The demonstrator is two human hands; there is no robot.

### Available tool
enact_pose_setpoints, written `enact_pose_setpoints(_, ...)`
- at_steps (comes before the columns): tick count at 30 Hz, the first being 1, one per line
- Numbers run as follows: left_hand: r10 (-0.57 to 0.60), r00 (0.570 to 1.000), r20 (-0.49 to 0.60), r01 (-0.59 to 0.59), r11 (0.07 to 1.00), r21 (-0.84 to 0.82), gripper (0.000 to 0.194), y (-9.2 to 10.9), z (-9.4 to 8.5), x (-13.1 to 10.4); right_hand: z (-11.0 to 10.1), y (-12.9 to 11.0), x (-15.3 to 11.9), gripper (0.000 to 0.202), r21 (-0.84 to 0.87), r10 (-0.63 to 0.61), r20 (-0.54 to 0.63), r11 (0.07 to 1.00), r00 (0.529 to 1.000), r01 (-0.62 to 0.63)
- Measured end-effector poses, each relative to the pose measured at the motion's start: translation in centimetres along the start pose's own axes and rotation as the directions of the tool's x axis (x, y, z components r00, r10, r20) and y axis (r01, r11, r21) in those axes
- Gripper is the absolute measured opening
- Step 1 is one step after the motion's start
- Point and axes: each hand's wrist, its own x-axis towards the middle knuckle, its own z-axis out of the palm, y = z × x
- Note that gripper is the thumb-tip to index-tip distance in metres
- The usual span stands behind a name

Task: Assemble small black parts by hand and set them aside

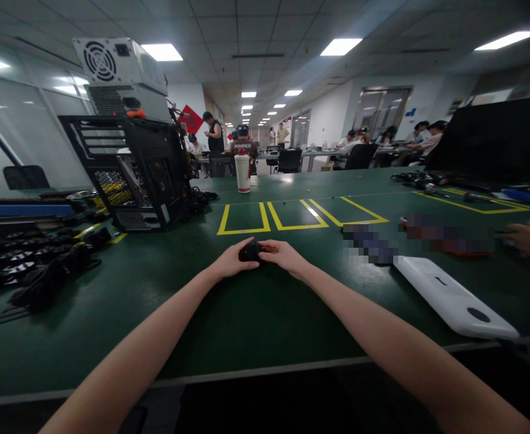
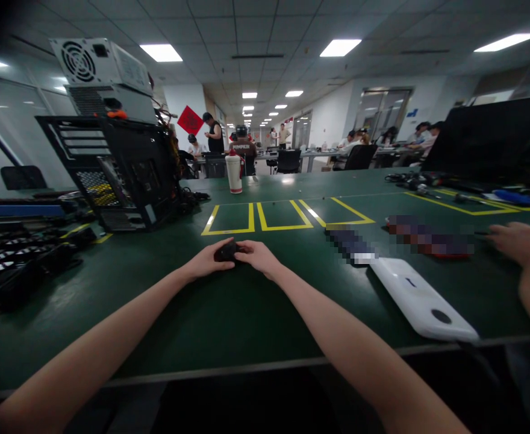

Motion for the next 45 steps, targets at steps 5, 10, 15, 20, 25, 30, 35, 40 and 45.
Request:
enact_pose_setpoints(5,0.007,1.0,-0.019,-0.007,1.0,-0.002,0.085,0.6,0.5,0.1,-0.1,0.3,0.1,0.044,0.069,-0.01,-0.012,0.998,1.0,0.011)
enact_pose_setpoints(10,0.02,0.995,-0.1,-0.014,0.998,0.063,0.075,0.7,1.1,0.4,0.0,0.5,0.1,0.032,0.147,0.019,-0.052,0.989,0.998,-0.011)
enact_pose_setpoints(15,0.078,0.991,-0.109,-0.07,0.995,0.077,0.075,0.5,1.2,0.4,0.0,1.3,0.5,0.033,0.214,0.012,-0.07,0.977,0.997,0.003)
enact_pose_setpoints(20,0.03,0.996,-0.086,-0.032,0.999,-0.02,0.07,0.8,0.9,0.2,-0.2,1.3,0.6,0.039,0.217,0.021,-0.063,0.976,0.998,-0.007)
enact_pose_setpoints(25,0.036,0.992,-0.122,-0.053,0.989,-0.137,0.063,1.2,1.0,0.2,-0.2,0.5,0.1,0.038,0.22,0.007,-0.065,0.975,0.998,0.007)
enact_pose_setpoints(30,0.082,0.983,-0.166,-0.106,0.984,-0.141,0.064,1.4,1.2,0.2,-0.1,0.4,-0.3,0.039,0.315,0.046,-0.026,0.949,0.999,-0.035)
enact_pose_setpoints(35,0.144,0.97,-0.198,-0.148,0.989,-0.008,0.064,2.2,1.4,-0.3,-0.1,0.7,-0.4,0.029,0.377,0.044,-0.056,0.926,0.997,-0.02)
enact_pose_setpoints(40,0.181,0.97,-0.163,-0.169,0.982,0.087,0.063,3.0,1.2,-1.1,-0.3,1.0,-0.5,0.04,0.35,0.069,-0.024,0.935,0.997,-0.056)
enact_pose_setpoints(45,0.147,0.98,-0.131,-0.132,0.985,0.113,0.064,3.3,1.0,-1.4,-0.5,1.3,-0.4,0.042,0.286,0.014,-0.006,0.958,1.0,-0.012)
